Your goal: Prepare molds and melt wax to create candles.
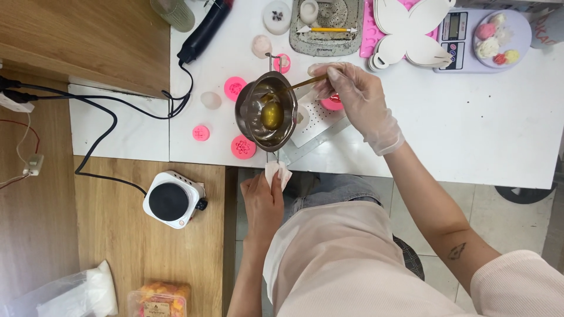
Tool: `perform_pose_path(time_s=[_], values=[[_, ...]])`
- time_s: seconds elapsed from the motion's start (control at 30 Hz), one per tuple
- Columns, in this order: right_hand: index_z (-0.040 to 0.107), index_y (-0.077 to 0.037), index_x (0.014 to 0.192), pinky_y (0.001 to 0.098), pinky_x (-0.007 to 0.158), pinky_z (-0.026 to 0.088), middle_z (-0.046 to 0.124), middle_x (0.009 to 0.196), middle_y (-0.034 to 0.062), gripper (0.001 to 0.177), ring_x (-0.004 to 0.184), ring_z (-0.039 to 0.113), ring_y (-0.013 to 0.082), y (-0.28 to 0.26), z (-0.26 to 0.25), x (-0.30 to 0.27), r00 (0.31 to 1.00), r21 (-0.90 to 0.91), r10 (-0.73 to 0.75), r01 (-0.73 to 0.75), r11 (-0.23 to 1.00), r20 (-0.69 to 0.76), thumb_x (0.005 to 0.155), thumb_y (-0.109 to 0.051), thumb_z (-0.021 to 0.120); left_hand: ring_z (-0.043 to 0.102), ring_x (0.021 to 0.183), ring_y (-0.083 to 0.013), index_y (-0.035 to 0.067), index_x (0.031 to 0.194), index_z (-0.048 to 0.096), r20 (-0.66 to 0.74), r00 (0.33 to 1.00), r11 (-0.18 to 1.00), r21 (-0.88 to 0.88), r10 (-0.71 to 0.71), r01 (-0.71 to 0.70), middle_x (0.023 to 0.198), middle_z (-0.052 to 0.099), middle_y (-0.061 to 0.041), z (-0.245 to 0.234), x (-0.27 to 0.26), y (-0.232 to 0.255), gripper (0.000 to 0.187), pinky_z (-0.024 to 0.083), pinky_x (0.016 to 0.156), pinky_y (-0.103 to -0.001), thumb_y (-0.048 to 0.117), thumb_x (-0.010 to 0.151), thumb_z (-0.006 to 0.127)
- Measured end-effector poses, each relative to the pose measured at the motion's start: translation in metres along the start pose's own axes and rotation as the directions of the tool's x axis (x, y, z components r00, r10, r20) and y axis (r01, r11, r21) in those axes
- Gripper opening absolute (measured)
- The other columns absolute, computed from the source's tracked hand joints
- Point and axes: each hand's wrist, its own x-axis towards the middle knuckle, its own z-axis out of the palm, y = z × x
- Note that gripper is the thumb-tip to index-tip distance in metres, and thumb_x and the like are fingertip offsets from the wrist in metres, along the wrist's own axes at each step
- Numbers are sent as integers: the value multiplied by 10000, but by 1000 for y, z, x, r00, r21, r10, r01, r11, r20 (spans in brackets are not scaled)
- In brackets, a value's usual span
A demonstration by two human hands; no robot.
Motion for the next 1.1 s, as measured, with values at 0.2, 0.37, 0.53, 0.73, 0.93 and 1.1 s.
perform_pose_path(time_s=[0.2, 0.37, 0.53, 0.73, 0.93, 1.1], values=[[660, 47, 1285, 260, 930, 564, 709, 1067, 74, 305, 949, 671, 101, -3, -7, 2, 999, -55, -10, 12, 998, 40, 1147, -146, 468, 589, 673, -292, -1, 961, 665, -29, 997, 991, 116, 77, -73, 754, 663, -124, -2, 6, 0, 153, 404, 846, -430, 112, 1019, 581], [654, 51, 1296, 268, 953, 567, 711, 1087, 84, 289, 972, 677, 111, 4, -10, 2, 999, -56, -12, 15, 998, 52, 1143, -115, 472, 577, 631, -271, 20, 892, 637, -32, 995, 980, 180, 95, -88, 706, 641, -106, -4, 8, -2, 176, 414, 829, -414, 125, 1028, 598], [639, 50, 1314, 283, 992, 583, 720, 1148, 93, 291, 1019, 690, 122, 8, -12, 2, 999, -66, -27, 30, 997, 36, 1135, -105, 470, 574, 665, -230, 37, 882, 615, -35, 988, 958, 252, 149, -135, 688, 604, -69, -13, 10, 6, 172, 397, 813, -400, 127, 1028, 604], [638, 52, 1314, 289, 996, 591, 720, 1167, 96, 289, 1033, 696, 130, 14, -14, 1, 999, -59, -48, 49, 997, 25, 1138, -100, 466, 570, 667, -225, 46, 878, 620, -29, 987, 943, 300, 158, -142, 676, 602, -67, -13, 10, 8, 165, 393, 827, -397, 130, 1020, 615], [628, 62, 1319, 294, 1010, 581, 709, 1217, 101, 296, 1052, 687, 132, 18, -16, 0, 998, -2, -61, 61, 998, 20, 1144, -102, 455, 575, 687, -217, 46, 878, 618, -14, 986, 933, 325, 169, -155, 686, 609, -63, -14, 10, 9, 161, 391, 842, -395, 125, 1017, 617], [628, 64, 1322, 295, 1009, 582, 714, 1213, 102, 304, 1048, 691, 129, 19, -16, -1, 998, -7, -63, 63, 998, 17, 1144, -111, 455, 584, 690, -211, 47, 865, 623, -17, 985, 925, 345, 172, -156, 691, 621, -63, -16, 10, 10, 174, 396, 860, -392, 132, 1017, 634]])
